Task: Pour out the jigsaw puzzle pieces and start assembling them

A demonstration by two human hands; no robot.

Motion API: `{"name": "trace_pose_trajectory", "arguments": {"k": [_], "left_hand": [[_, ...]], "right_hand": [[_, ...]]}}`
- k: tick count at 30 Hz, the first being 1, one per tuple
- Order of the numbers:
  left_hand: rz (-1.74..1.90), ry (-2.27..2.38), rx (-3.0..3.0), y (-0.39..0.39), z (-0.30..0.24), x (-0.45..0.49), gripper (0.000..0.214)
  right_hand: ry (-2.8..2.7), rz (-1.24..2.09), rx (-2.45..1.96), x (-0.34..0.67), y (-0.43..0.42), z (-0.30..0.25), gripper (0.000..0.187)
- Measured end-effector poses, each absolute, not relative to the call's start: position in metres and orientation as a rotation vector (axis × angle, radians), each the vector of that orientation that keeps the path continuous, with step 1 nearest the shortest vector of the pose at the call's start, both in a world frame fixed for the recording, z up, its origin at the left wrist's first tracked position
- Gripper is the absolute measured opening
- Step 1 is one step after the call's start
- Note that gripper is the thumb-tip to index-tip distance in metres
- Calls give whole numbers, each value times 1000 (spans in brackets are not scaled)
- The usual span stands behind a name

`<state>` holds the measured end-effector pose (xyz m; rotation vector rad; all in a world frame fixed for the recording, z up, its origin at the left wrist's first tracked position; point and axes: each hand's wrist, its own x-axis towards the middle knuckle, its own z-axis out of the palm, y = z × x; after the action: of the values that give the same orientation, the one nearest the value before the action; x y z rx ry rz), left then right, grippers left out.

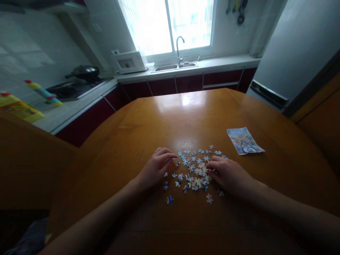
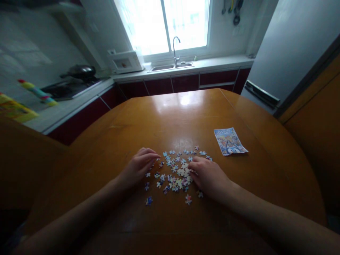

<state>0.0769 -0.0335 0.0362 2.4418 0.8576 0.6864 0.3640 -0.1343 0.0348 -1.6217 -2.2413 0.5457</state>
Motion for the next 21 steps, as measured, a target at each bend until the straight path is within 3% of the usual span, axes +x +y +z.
{"name": "trace_pose_trajectory", "arguments": {"k": [11,21], "left_hand": [[347,551,2814,-61,30,92,41],[404,538,2855,-57,31,86,21]], "right_hand": [[-2350,592,-1556,362,-136,42,4],[-2437,588,-1526,366,-135,42,6]]}}
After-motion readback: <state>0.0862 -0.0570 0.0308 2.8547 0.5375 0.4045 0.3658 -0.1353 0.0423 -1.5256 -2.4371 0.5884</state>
